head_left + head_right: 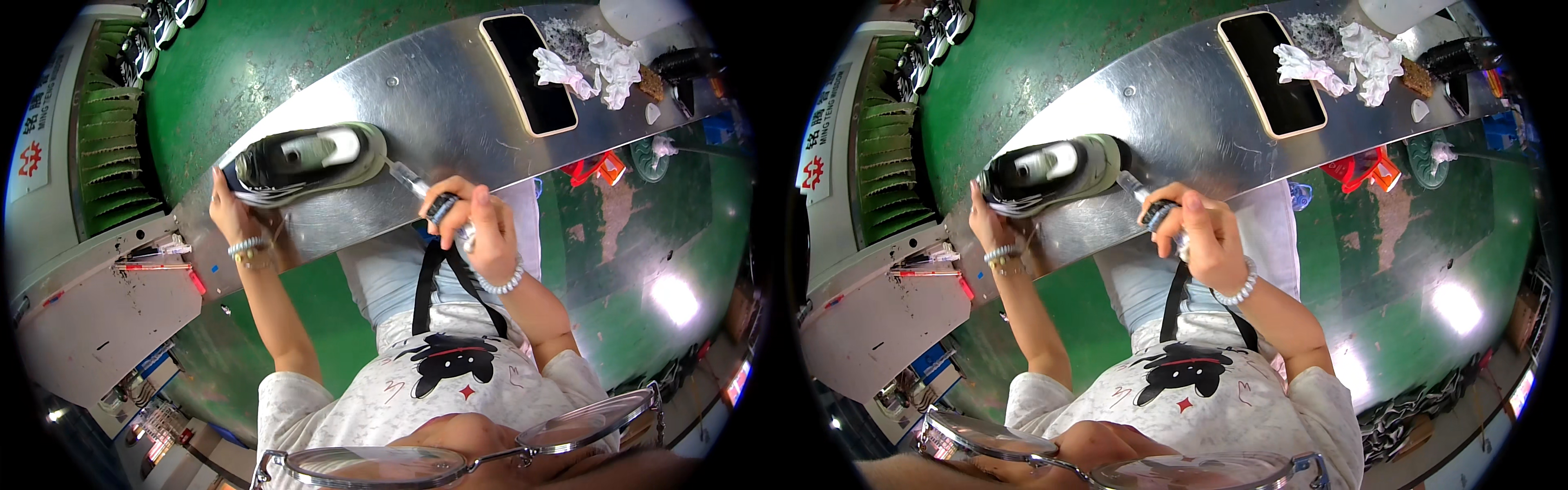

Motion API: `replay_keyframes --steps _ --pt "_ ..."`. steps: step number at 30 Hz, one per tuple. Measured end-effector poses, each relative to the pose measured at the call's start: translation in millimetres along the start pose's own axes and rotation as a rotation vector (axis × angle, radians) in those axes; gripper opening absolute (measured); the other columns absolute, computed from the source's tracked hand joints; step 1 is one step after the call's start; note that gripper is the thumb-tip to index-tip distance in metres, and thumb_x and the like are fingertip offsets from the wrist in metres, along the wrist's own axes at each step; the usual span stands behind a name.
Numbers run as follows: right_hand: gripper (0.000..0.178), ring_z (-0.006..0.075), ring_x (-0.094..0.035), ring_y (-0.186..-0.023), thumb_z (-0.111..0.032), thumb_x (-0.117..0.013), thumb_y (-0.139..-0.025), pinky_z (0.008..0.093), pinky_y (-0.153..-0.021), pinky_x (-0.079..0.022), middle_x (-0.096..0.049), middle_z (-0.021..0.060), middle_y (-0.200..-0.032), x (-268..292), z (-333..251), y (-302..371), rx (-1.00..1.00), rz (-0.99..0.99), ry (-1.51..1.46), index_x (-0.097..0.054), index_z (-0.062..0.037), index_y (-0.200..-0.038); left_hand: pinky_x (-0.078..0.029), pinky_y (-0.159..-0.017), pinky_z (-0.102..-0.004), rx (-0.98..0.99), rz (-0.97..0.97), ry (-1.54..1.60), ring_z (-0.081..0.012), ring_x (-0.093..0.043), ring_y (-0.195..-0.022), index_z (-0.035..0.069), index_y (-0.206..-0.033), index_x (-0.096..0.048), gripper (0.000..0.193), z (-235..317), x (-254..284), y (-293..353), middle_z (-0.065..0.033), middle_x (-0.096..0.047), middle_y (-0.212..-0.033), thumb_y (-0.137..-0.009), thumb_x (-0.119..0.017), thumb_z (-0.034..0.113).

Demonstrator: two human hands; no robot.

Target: The person takes shoes from a conveyor belt, applies a liquid using a syringe to the sole and seams of the shoes, and places them back onto the belt.

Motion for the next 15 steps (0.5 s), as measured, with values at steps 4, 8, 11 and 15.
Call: replay_keyframes --steps 4,8,11,15 --pt "0.067 0.019 -0.056 -0.077 -0.033 -0.021 -0.1 0.0293 -0.074 -0.043 -0.061 0.0164 -0.08 -7.5 5.1 -6.8 -0.021 0.008 0.006 -0.055 0.0009 -0.053 -0.029 -0.04 -0.0203 0.204 -0.121 -0.004 -0.0029 -0.033 -0.043 0.011 -0.07 -0.052 0.029 -12.2 62.4 45.0 0.0088 -0.035 -0.052 -0.091 -0.057 0.03" --pt "0.072 0.0196 -0.055 -0.069 -0.039 -0.015 -0.1 0.03 -0.069 -0.045 -0.058 0.019 -0.085 -11.3 6.5 0.2 -0.053 -0.009 0.088 -0.052 0.0013 -0.053 -0.051 -0.053 -0.0272 0.393 -0.302 -0.063 -0.0109 -0.056 -0.055 -0.001 -0.09 -0.054 0.024 -29.5 79.7 115.3 -0.0039 -0.059 -0.071 -0.093 -0.051 0.023" --pt "0.074 0.0201 -0.054 -0.064 -0.039 -0.011 -0.1 0.0305 -0.066 -0.046 -0.057 0.0205 -0.085 -18.7 0.6 1.1 -0.042 -0.059 0.152 -0.051 0.0019 -0.053 -0.058 -0.066 -0.0338 0.521 -0.439 -0.001 -0.0181 -0.066 -0.075 -0.009 -0.113 -0.05 0.035 -36.2 66.9 167.7 -0.0137 -0.064 -0.096 -0.091 -0.052 0.019" --pt "0.073 0.0203 -0.053 -0.061 -0.035 -0.011 -0.1 0.0307 -0.065 -0.046 -0.058 0.0214 -0.083 -24.1 -5.9 2.4 -0.071 -0.077 0.139 -0.051 0.0024 -0.052 -0.056 -0.072 -0.0341 0.668 -0.705 0.214 -0.019 -0.064 -0.087 -0.01 -0.114 -0.049 0.044 -64.9 50.1 198.9 -0.0126 -0.063 -0.102 -0.079 -0.068 0.008"
Point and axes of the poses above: each hand's wrist, its own y-axis away from the middle knuckle, its own x-axis out of the back of the hand, z = x × y, the point moved 7 cm from there along -y, towards the middle knuckle
